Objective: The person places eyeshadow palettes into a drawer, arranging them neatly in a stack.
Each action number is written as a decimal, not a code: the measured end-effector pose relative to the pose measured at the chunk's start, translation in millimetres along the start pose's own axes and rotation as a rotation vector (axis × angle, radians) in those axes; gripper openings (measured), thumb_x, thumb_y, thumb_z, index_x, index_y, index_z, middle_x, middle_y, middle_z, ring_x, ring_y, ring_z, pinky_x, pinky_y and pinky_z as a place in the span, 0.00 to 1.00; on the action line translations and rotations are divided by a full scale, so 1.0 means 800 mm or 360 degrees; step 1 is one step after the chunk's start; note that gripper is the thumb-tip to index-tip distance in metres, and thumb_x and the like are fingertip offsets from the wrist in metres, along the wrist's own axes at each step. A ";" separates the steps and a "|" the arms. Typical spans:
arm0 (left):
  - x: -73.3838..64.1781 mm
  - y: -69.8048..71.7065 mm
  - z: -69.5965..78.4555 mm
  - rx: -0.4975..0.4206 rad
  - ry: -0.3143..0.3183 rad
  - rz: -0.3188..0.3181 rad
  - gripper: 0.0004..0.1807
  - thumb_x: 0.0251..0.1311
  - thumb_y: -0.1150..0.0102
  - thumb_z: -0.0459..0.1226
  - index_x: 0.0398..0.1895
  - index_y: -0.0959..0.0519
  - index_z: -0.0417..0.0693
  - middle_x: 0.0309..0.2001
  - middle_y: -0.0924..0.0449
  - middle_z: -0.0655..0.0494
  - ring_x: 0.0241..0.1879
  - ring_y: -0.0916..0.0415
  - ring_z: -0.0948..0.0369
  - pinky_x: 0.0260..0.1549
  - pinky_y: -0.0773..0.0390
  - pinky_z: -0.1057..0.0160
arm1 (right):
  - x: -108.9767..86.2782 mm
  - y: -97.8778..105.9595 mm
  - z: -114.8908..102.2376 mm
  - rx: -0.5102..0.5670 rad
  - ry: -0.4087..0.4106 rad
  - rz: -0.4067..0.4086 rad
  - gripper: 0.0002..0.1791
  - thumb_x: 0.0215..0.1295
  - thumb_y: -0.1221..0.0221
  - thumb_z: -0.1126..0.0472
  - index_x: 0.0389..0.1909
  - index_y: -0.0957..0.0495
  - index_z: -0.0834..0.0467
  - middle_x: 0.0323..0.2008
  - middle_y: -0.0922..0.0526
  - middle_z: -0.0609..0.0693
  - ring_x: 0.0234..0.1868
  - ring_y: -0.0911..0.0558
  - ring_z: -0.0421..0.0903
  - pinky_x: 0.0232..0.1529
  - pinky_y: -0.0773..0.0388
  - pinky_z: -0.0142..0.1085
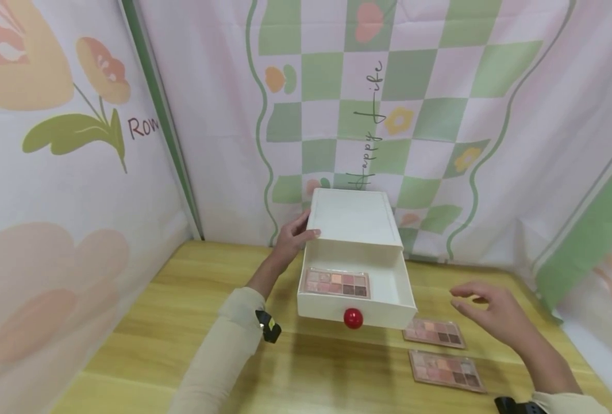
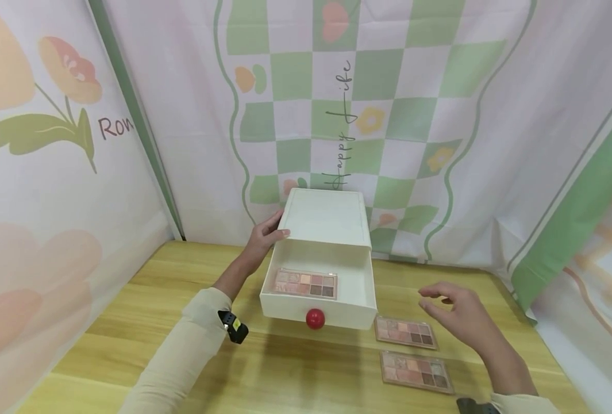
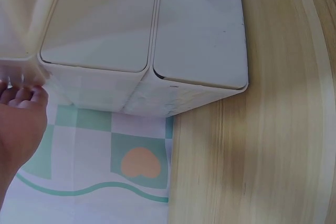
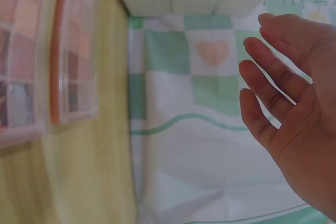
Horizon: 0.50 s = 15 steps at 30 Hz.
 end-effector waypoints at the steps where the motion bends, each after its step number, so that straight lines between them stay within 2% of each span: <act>1: 0.000 0.000 0.000 -0.0001 0.0005 0.0001 0.41 0.65 0.42 0.37 0.80 0.45 0.47 0.80 0.43 0.45 0.77 0.39 0.47 0.75 0.33 0.51 | -0.002 -0.001 0.004 -0.0010 -0.0016 -0.0016 0.11 0.54 0.29 0.68 0.40 0.13 0.59 0.41 0.11 0.60 0.42 0.27 0.15 0.36 0.19 0.25; 9: 0.000 0.001 0.001 0.0007 -0.0007 -0.0003 0.41 0.64 0.42 0.37 0.80 0.45 0.46 0.80 0.43 0.44 0.78 0.39 0.47 0.76 0.33 0.51 | -0.017 -0.020 0.041 -0.0019 -0.0201 -0.0240 0.22 0.55 0.27 0.60 0.50 0.16 0.62 0.47 0.12 0.60 0.43 0.29 0.16 0.39 0.18 0.28; 15: 0.002 0.000 -0.002 0.0015 -0.0009 0.0000 0.41 0.65 0.43 0.37 0.80 0.46 0.45 0.80 0.44 0.44 0.78 0.40 0.47 0.76 0.34 0.51 | -0.027 -0.041 0.066 0.0010 -0.0262 -0.0353 0.26 0.52 0.26 0.61 0.53 0.18 0.64 0.50 0.13 0.63 0.43 0.27 0.20 0.38 0.17 0.29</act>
Point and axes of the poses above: each hand's wrist, its own x-axis towards the middle knuckle, its own y-axis out of the back of the hand, z = x × y, the point moved 4 cm from there along x, towards the middle knuckle
